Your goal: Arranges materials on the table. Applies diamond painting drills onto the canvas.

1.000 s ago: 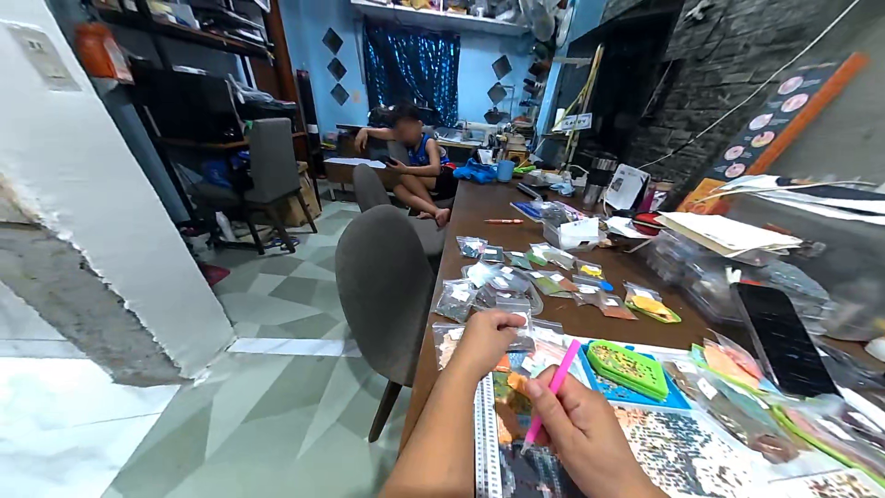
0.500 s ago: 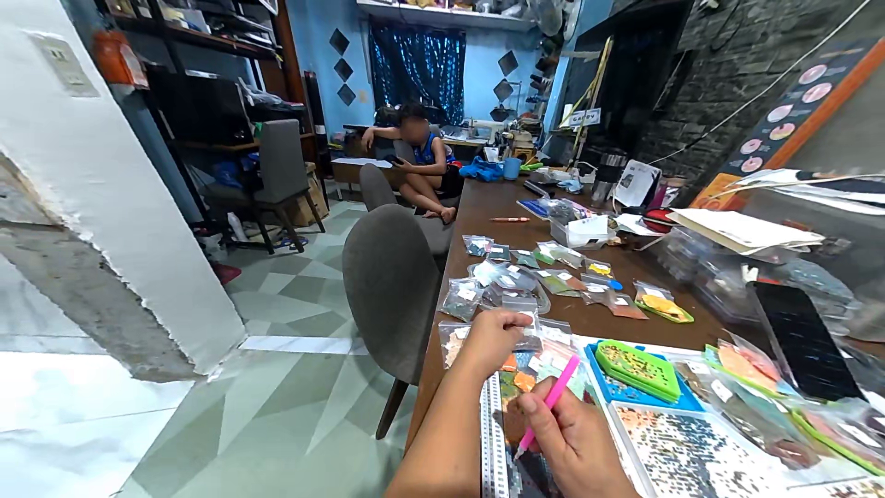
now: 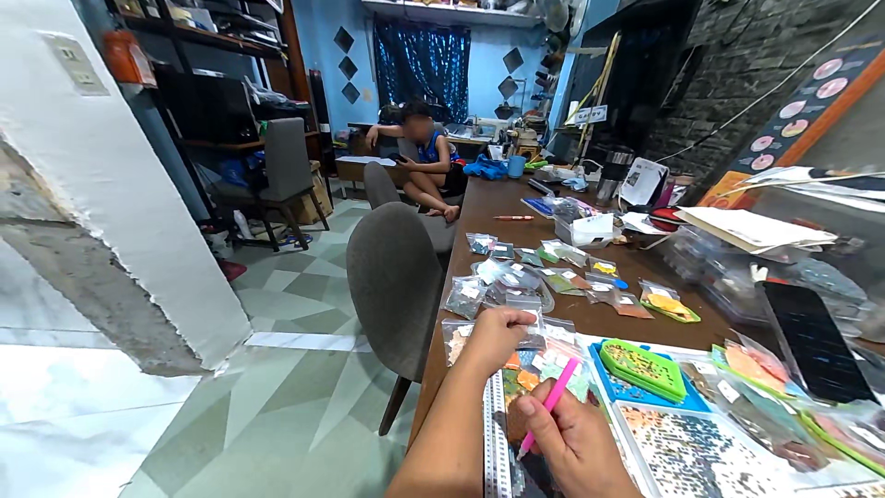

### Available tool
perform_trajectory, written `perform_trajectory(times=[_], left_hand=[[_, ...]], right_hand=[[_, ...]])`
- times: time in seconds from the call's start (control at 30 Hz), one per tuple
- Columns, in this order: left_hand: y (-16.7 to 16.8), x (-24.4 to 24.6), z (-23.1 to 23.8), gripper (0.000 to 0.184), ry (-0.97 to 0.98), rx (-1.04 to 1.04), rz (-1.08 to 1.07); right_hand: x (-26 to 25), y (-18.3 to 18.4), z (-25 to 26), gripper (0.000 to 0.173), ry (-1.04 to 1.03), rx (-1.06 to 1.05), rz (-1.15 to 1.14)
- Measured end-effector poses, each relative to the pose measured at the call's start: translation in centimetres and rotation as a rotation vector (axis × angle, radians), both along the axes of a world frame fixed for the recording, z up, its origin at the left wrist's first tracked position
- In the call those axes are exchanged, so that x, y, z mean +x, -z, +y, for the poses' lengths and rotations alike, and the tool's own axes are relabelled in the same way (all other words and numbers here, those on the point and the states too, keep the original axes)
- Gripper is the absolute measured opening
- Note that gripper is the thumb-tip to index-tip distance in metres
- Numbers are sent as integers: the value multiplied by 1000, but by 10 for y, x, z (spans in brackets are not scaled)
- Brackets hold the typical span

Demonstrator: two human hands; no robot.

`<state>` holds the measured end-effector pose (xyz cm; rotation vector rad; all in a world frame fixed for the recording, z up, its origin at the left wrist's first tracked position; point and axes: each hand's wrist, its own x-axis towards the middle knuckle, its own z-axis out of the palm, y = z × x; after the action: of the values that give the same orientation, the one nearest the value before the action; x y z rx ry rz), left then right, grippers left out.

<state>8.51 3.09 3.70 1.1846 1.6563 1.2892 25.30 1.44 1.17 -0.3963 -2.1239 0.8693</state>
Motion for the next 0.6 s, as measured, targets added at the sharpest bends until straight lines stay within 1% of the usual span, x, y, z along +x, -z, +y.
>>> perform_trajectory(times=[0.13, 0.3, 0.4, 0.43, 0.5, 0.6], left_hand=[[0, 0, 0, 22, -5, -9, 2], [0, 0, 0, 23, 7, 2, 14], [0, 0, -1, 24, 8, -2, 19], [0, 0, -1, 23, 6, -4, 21], [0, 0, 0, 23, 3, -1, 21], [0, 0, -1, 23, 5, -4, 11]], right_hand=[[0, 0, 0, 44, 5, 46, -6], [1, -2, -2, 47, -17, 300, -1], [0, -2, -1, 47, -39, 339, 10], [0, -2, -2, 48, -34, 302, -3], [1, -4, -2, 47, -13, 128, -46], [2, -9, -2, 30, -8, -190, -48]])
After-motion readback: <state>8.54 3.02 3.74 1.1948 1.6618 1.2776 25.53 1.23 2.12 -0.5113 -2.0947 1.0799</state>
